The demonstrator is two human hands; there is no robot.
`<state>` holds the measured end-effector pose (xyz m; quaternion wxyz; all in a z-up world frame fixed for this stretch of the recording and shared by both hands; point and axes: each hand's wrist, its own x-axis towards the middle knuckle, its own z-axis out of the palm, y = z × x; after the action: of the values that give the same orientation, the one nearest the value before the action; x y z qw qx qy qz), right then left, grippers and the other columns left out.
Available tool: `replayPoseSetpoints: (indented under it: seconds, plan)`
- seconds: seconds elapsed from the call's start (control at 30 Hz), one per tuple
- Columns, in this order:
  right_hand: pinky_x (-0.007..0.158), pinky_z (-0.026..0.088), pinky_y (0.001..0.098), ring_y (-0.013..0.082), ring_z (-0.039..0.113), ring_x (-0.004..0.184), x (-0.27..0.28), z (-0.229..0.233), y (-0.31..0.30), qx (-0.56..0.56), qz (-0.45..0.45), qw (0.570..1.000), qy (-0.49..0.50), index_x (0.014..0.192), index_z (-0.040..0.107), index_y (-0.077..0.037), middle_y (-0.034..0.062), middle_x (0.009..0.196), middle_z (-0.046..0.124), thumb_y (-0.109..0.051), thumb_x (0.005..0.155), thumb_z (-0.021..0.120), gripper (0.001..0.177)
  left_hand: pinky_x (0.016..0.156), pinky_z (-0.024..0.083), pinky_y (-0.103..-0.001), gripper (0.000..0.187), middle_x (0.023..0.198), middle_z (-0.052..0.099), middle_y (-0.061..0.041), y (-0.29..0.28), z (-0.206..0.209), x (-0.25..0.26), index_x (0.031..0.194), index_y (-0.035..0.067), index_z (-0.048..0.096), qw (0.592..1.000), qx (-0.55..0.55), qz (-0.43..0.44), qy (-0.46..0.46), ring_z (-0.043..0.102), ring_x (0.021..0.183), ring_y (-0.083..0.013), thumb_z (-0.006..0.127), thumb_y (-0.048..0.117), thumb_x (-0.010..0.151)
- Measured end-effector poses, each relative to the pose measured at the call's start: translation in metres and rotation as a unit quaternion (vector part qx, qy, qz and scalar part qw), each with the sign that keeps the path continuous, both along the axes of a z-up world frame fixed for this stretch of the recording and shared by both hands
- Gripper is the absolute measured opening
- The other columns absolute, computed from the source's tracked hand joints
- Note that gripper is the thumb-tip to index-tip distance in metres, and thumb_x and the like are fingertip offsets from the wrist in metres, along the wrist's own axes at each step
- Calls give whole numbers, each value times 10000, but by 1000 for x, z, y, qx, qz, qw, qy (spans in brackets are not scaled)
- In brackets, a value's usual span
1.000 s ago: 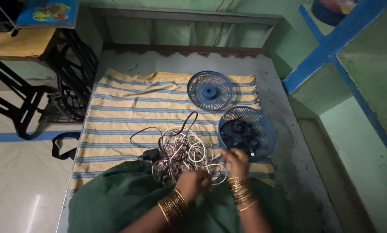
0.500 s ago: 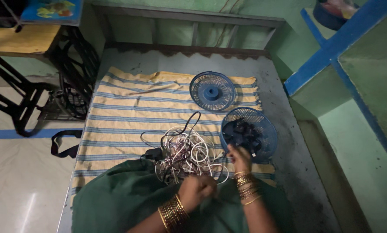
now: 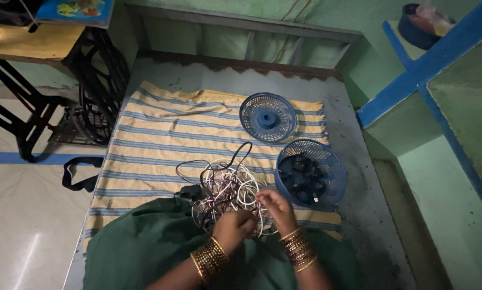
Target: The person sits on a bed and assembles small black electronic components by attaching white wires to them. They repeatedly pick up components, connect wires, and place the finished units into a blue basket.
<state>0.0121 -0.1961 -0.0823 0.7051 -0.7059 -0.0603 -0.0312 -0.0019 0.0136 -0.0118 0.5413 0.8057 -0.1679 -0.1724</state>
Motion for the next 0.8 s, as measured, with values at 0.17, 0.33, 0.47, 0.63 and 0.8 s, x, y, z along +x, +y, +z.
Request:
replayPoseSetpoints:
  seconds: [0.17, 0.33, 0.47, 0.63, 0.8]
  plan:
    - [712, 528, 260, 137, 641, 787, -10, 18, 10, -162, 127, 975, 87, 1093, 733, -71, 29, 894, 706, -307, 1026, 577, 291, 650, 572, -335, 210, 706, 753, -48, -9, -21, 1, 912, 104, 757, 999, 54, -3, 10, 744, 654, -173, 593, 235, 929]
    - [770, 562, 255, 95, 678, 854, -9, 11, 1, -102, 107, 983, 111, 1011, 717, -54, 7, 909, 720, -234, 984, 614, 209, 662, 586, -312, 210, 759, 783, -4, -11, -8, 6, 985, 143, 769, 993, 60, 36, 96, 761, 668, -131, 582, 221, 930]
    - [767, 545, 264, 105, 663, 846, -4, 3, -7, -83, 97, 991, 32, 888, 700, -3, 35, 876, 716, -116, 943, 707, 126, 613, 584, -312, 192, 750, 768, -69, -3, 0, 11, 966, 88, 775, 996, 24, 20, 81, 748, 630, -161, 615, 184, 919]
    - [673, 516, 247, 83, 631, 730, -1, -4, -12, -77, 28, 995, 59, 809, 692, -20, -2, 781, 689, -101, 888, 758, 131, 563, 573, -320, 179, 712, 760, -102, -2, 3, 5, 942, 58, 768, 1000, -4, 14, 23, 743, 586, -176, 628, 155, 884]
    - [557, 413, 219, 41, 513, 628, 8, -23, -14, -101, 5, 993, 64, 782, 701, -33, -34, 694, 608, -123, 894, 810, 180, 558, 583, -302, 171, 676, 764, -84, -1, 7, 0, 887, 56, 766, 1000, 12, -3, -25, 757, 575, -165, 624, 151, 882]
